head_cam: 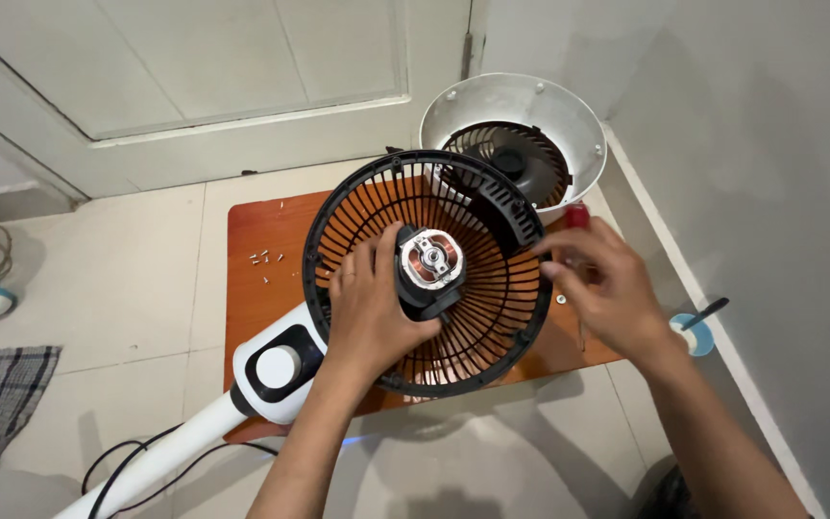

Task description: The person uses a screwdriver to remove screws from the central motor housing of a disassembled standing fan. They loosen and remove multiple screws from the motor mount area while the fan cage and other components rest on a wooden table.

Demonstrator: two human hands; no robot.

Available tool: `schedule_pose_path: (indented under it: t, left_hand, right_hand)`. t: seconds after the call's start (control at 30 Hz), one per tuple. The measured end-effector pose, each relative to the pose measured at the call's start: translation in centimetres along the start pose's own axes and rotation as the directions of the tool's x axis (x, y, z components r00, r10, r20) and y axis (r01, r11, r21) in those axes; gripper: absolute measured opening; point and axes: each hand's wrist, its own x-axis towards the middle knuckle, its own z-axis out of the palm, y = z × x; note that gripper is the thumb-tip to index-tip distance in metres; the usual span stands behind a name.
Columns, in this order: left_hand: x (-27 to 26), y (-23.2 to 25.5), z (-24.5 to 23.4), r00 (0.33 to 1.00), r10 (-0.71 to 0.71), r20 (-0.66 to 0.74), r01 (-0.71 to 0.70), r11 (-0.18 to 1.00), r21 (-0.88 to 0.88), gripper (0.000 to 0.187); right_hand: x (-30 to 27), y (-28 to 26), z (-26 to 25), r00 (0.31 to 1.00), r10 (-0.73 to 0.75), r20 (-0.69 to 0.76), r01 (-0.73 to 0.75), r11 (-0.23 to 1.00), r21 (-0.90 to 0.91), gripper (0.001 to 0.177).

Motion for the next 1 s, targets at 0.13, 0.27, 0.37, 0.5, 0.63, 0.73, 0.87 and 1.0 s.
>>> schedule_pose_path:
  t: [0.13,0.27,0.37,0.5,0.63,0.73,0.87,1.0]
  left_hand:
    - [-0.1,-0.1,0.1,1.0,0.021,-0.009,-0.021,1.0,0.001,0.12]
    - [-0.2,-0.2,-0.3,0.999,0.041,0.0,-0.041,0.999,-0.012,0.126]
    - [-0.1,-0.2,-1.0,0.996,0.046,0.073,-0.042,0.998,-0.045,0.135]
    - [0.5,-1.1,-2.5,0.972,0.038,0.231,-0.012,0.994,-0.112,0.128]
    - [0.5,-2.3,-3.3,0.961,0.132,0.242,-0.053,0.95,-0.307,0.085]
    - [0.4,-2.6,-2.9,0.967,0.21,0.145,-0.138,0.907,-0.399,0.068]
    - [0.5,-2.5,-1.8,0.967,0.252,-0.046,-0.254,0.915,-0.313,0.056]
    - [0.3,-2.2,-1.1,0.971,0.225,-0.083,-0.236,0.958,-0.165,0.056]
  right_hand:
    - [1.6,-2.5,2.3,0.983,-0.105,0.148,0.098,0.994,0.05,0.034]
    - [2.7,-2.9,4.7,0.973,-0.02,0.23,0.022,1.0,-0.006,0.048]
    - [3.1,-2.4,5.7,0.959,-0.091,0.268,0.062,0.991,0.115,0.058]
    - [3.0,-1.4,5.8,0.941,-0.129,0.314,0.05,0.968,0.246,0.076]
    - [2.8,-0.8,5.9,0.93,-0.199,0.308,0.152,0.974,0.17,0.082]
    - [2.9,-0.6,6.0,0.925,-0.174,0.338,0.142,0.983,0.119,0.086]
    - [2.8,-0.5,6.4,0.919,-0.154,0.362,0.098,0.981,0.168,0.093]
    - [2.8,-0.6,6.8,0.913,-0.119,0.39,0.017,0.967,0.254,0.095]
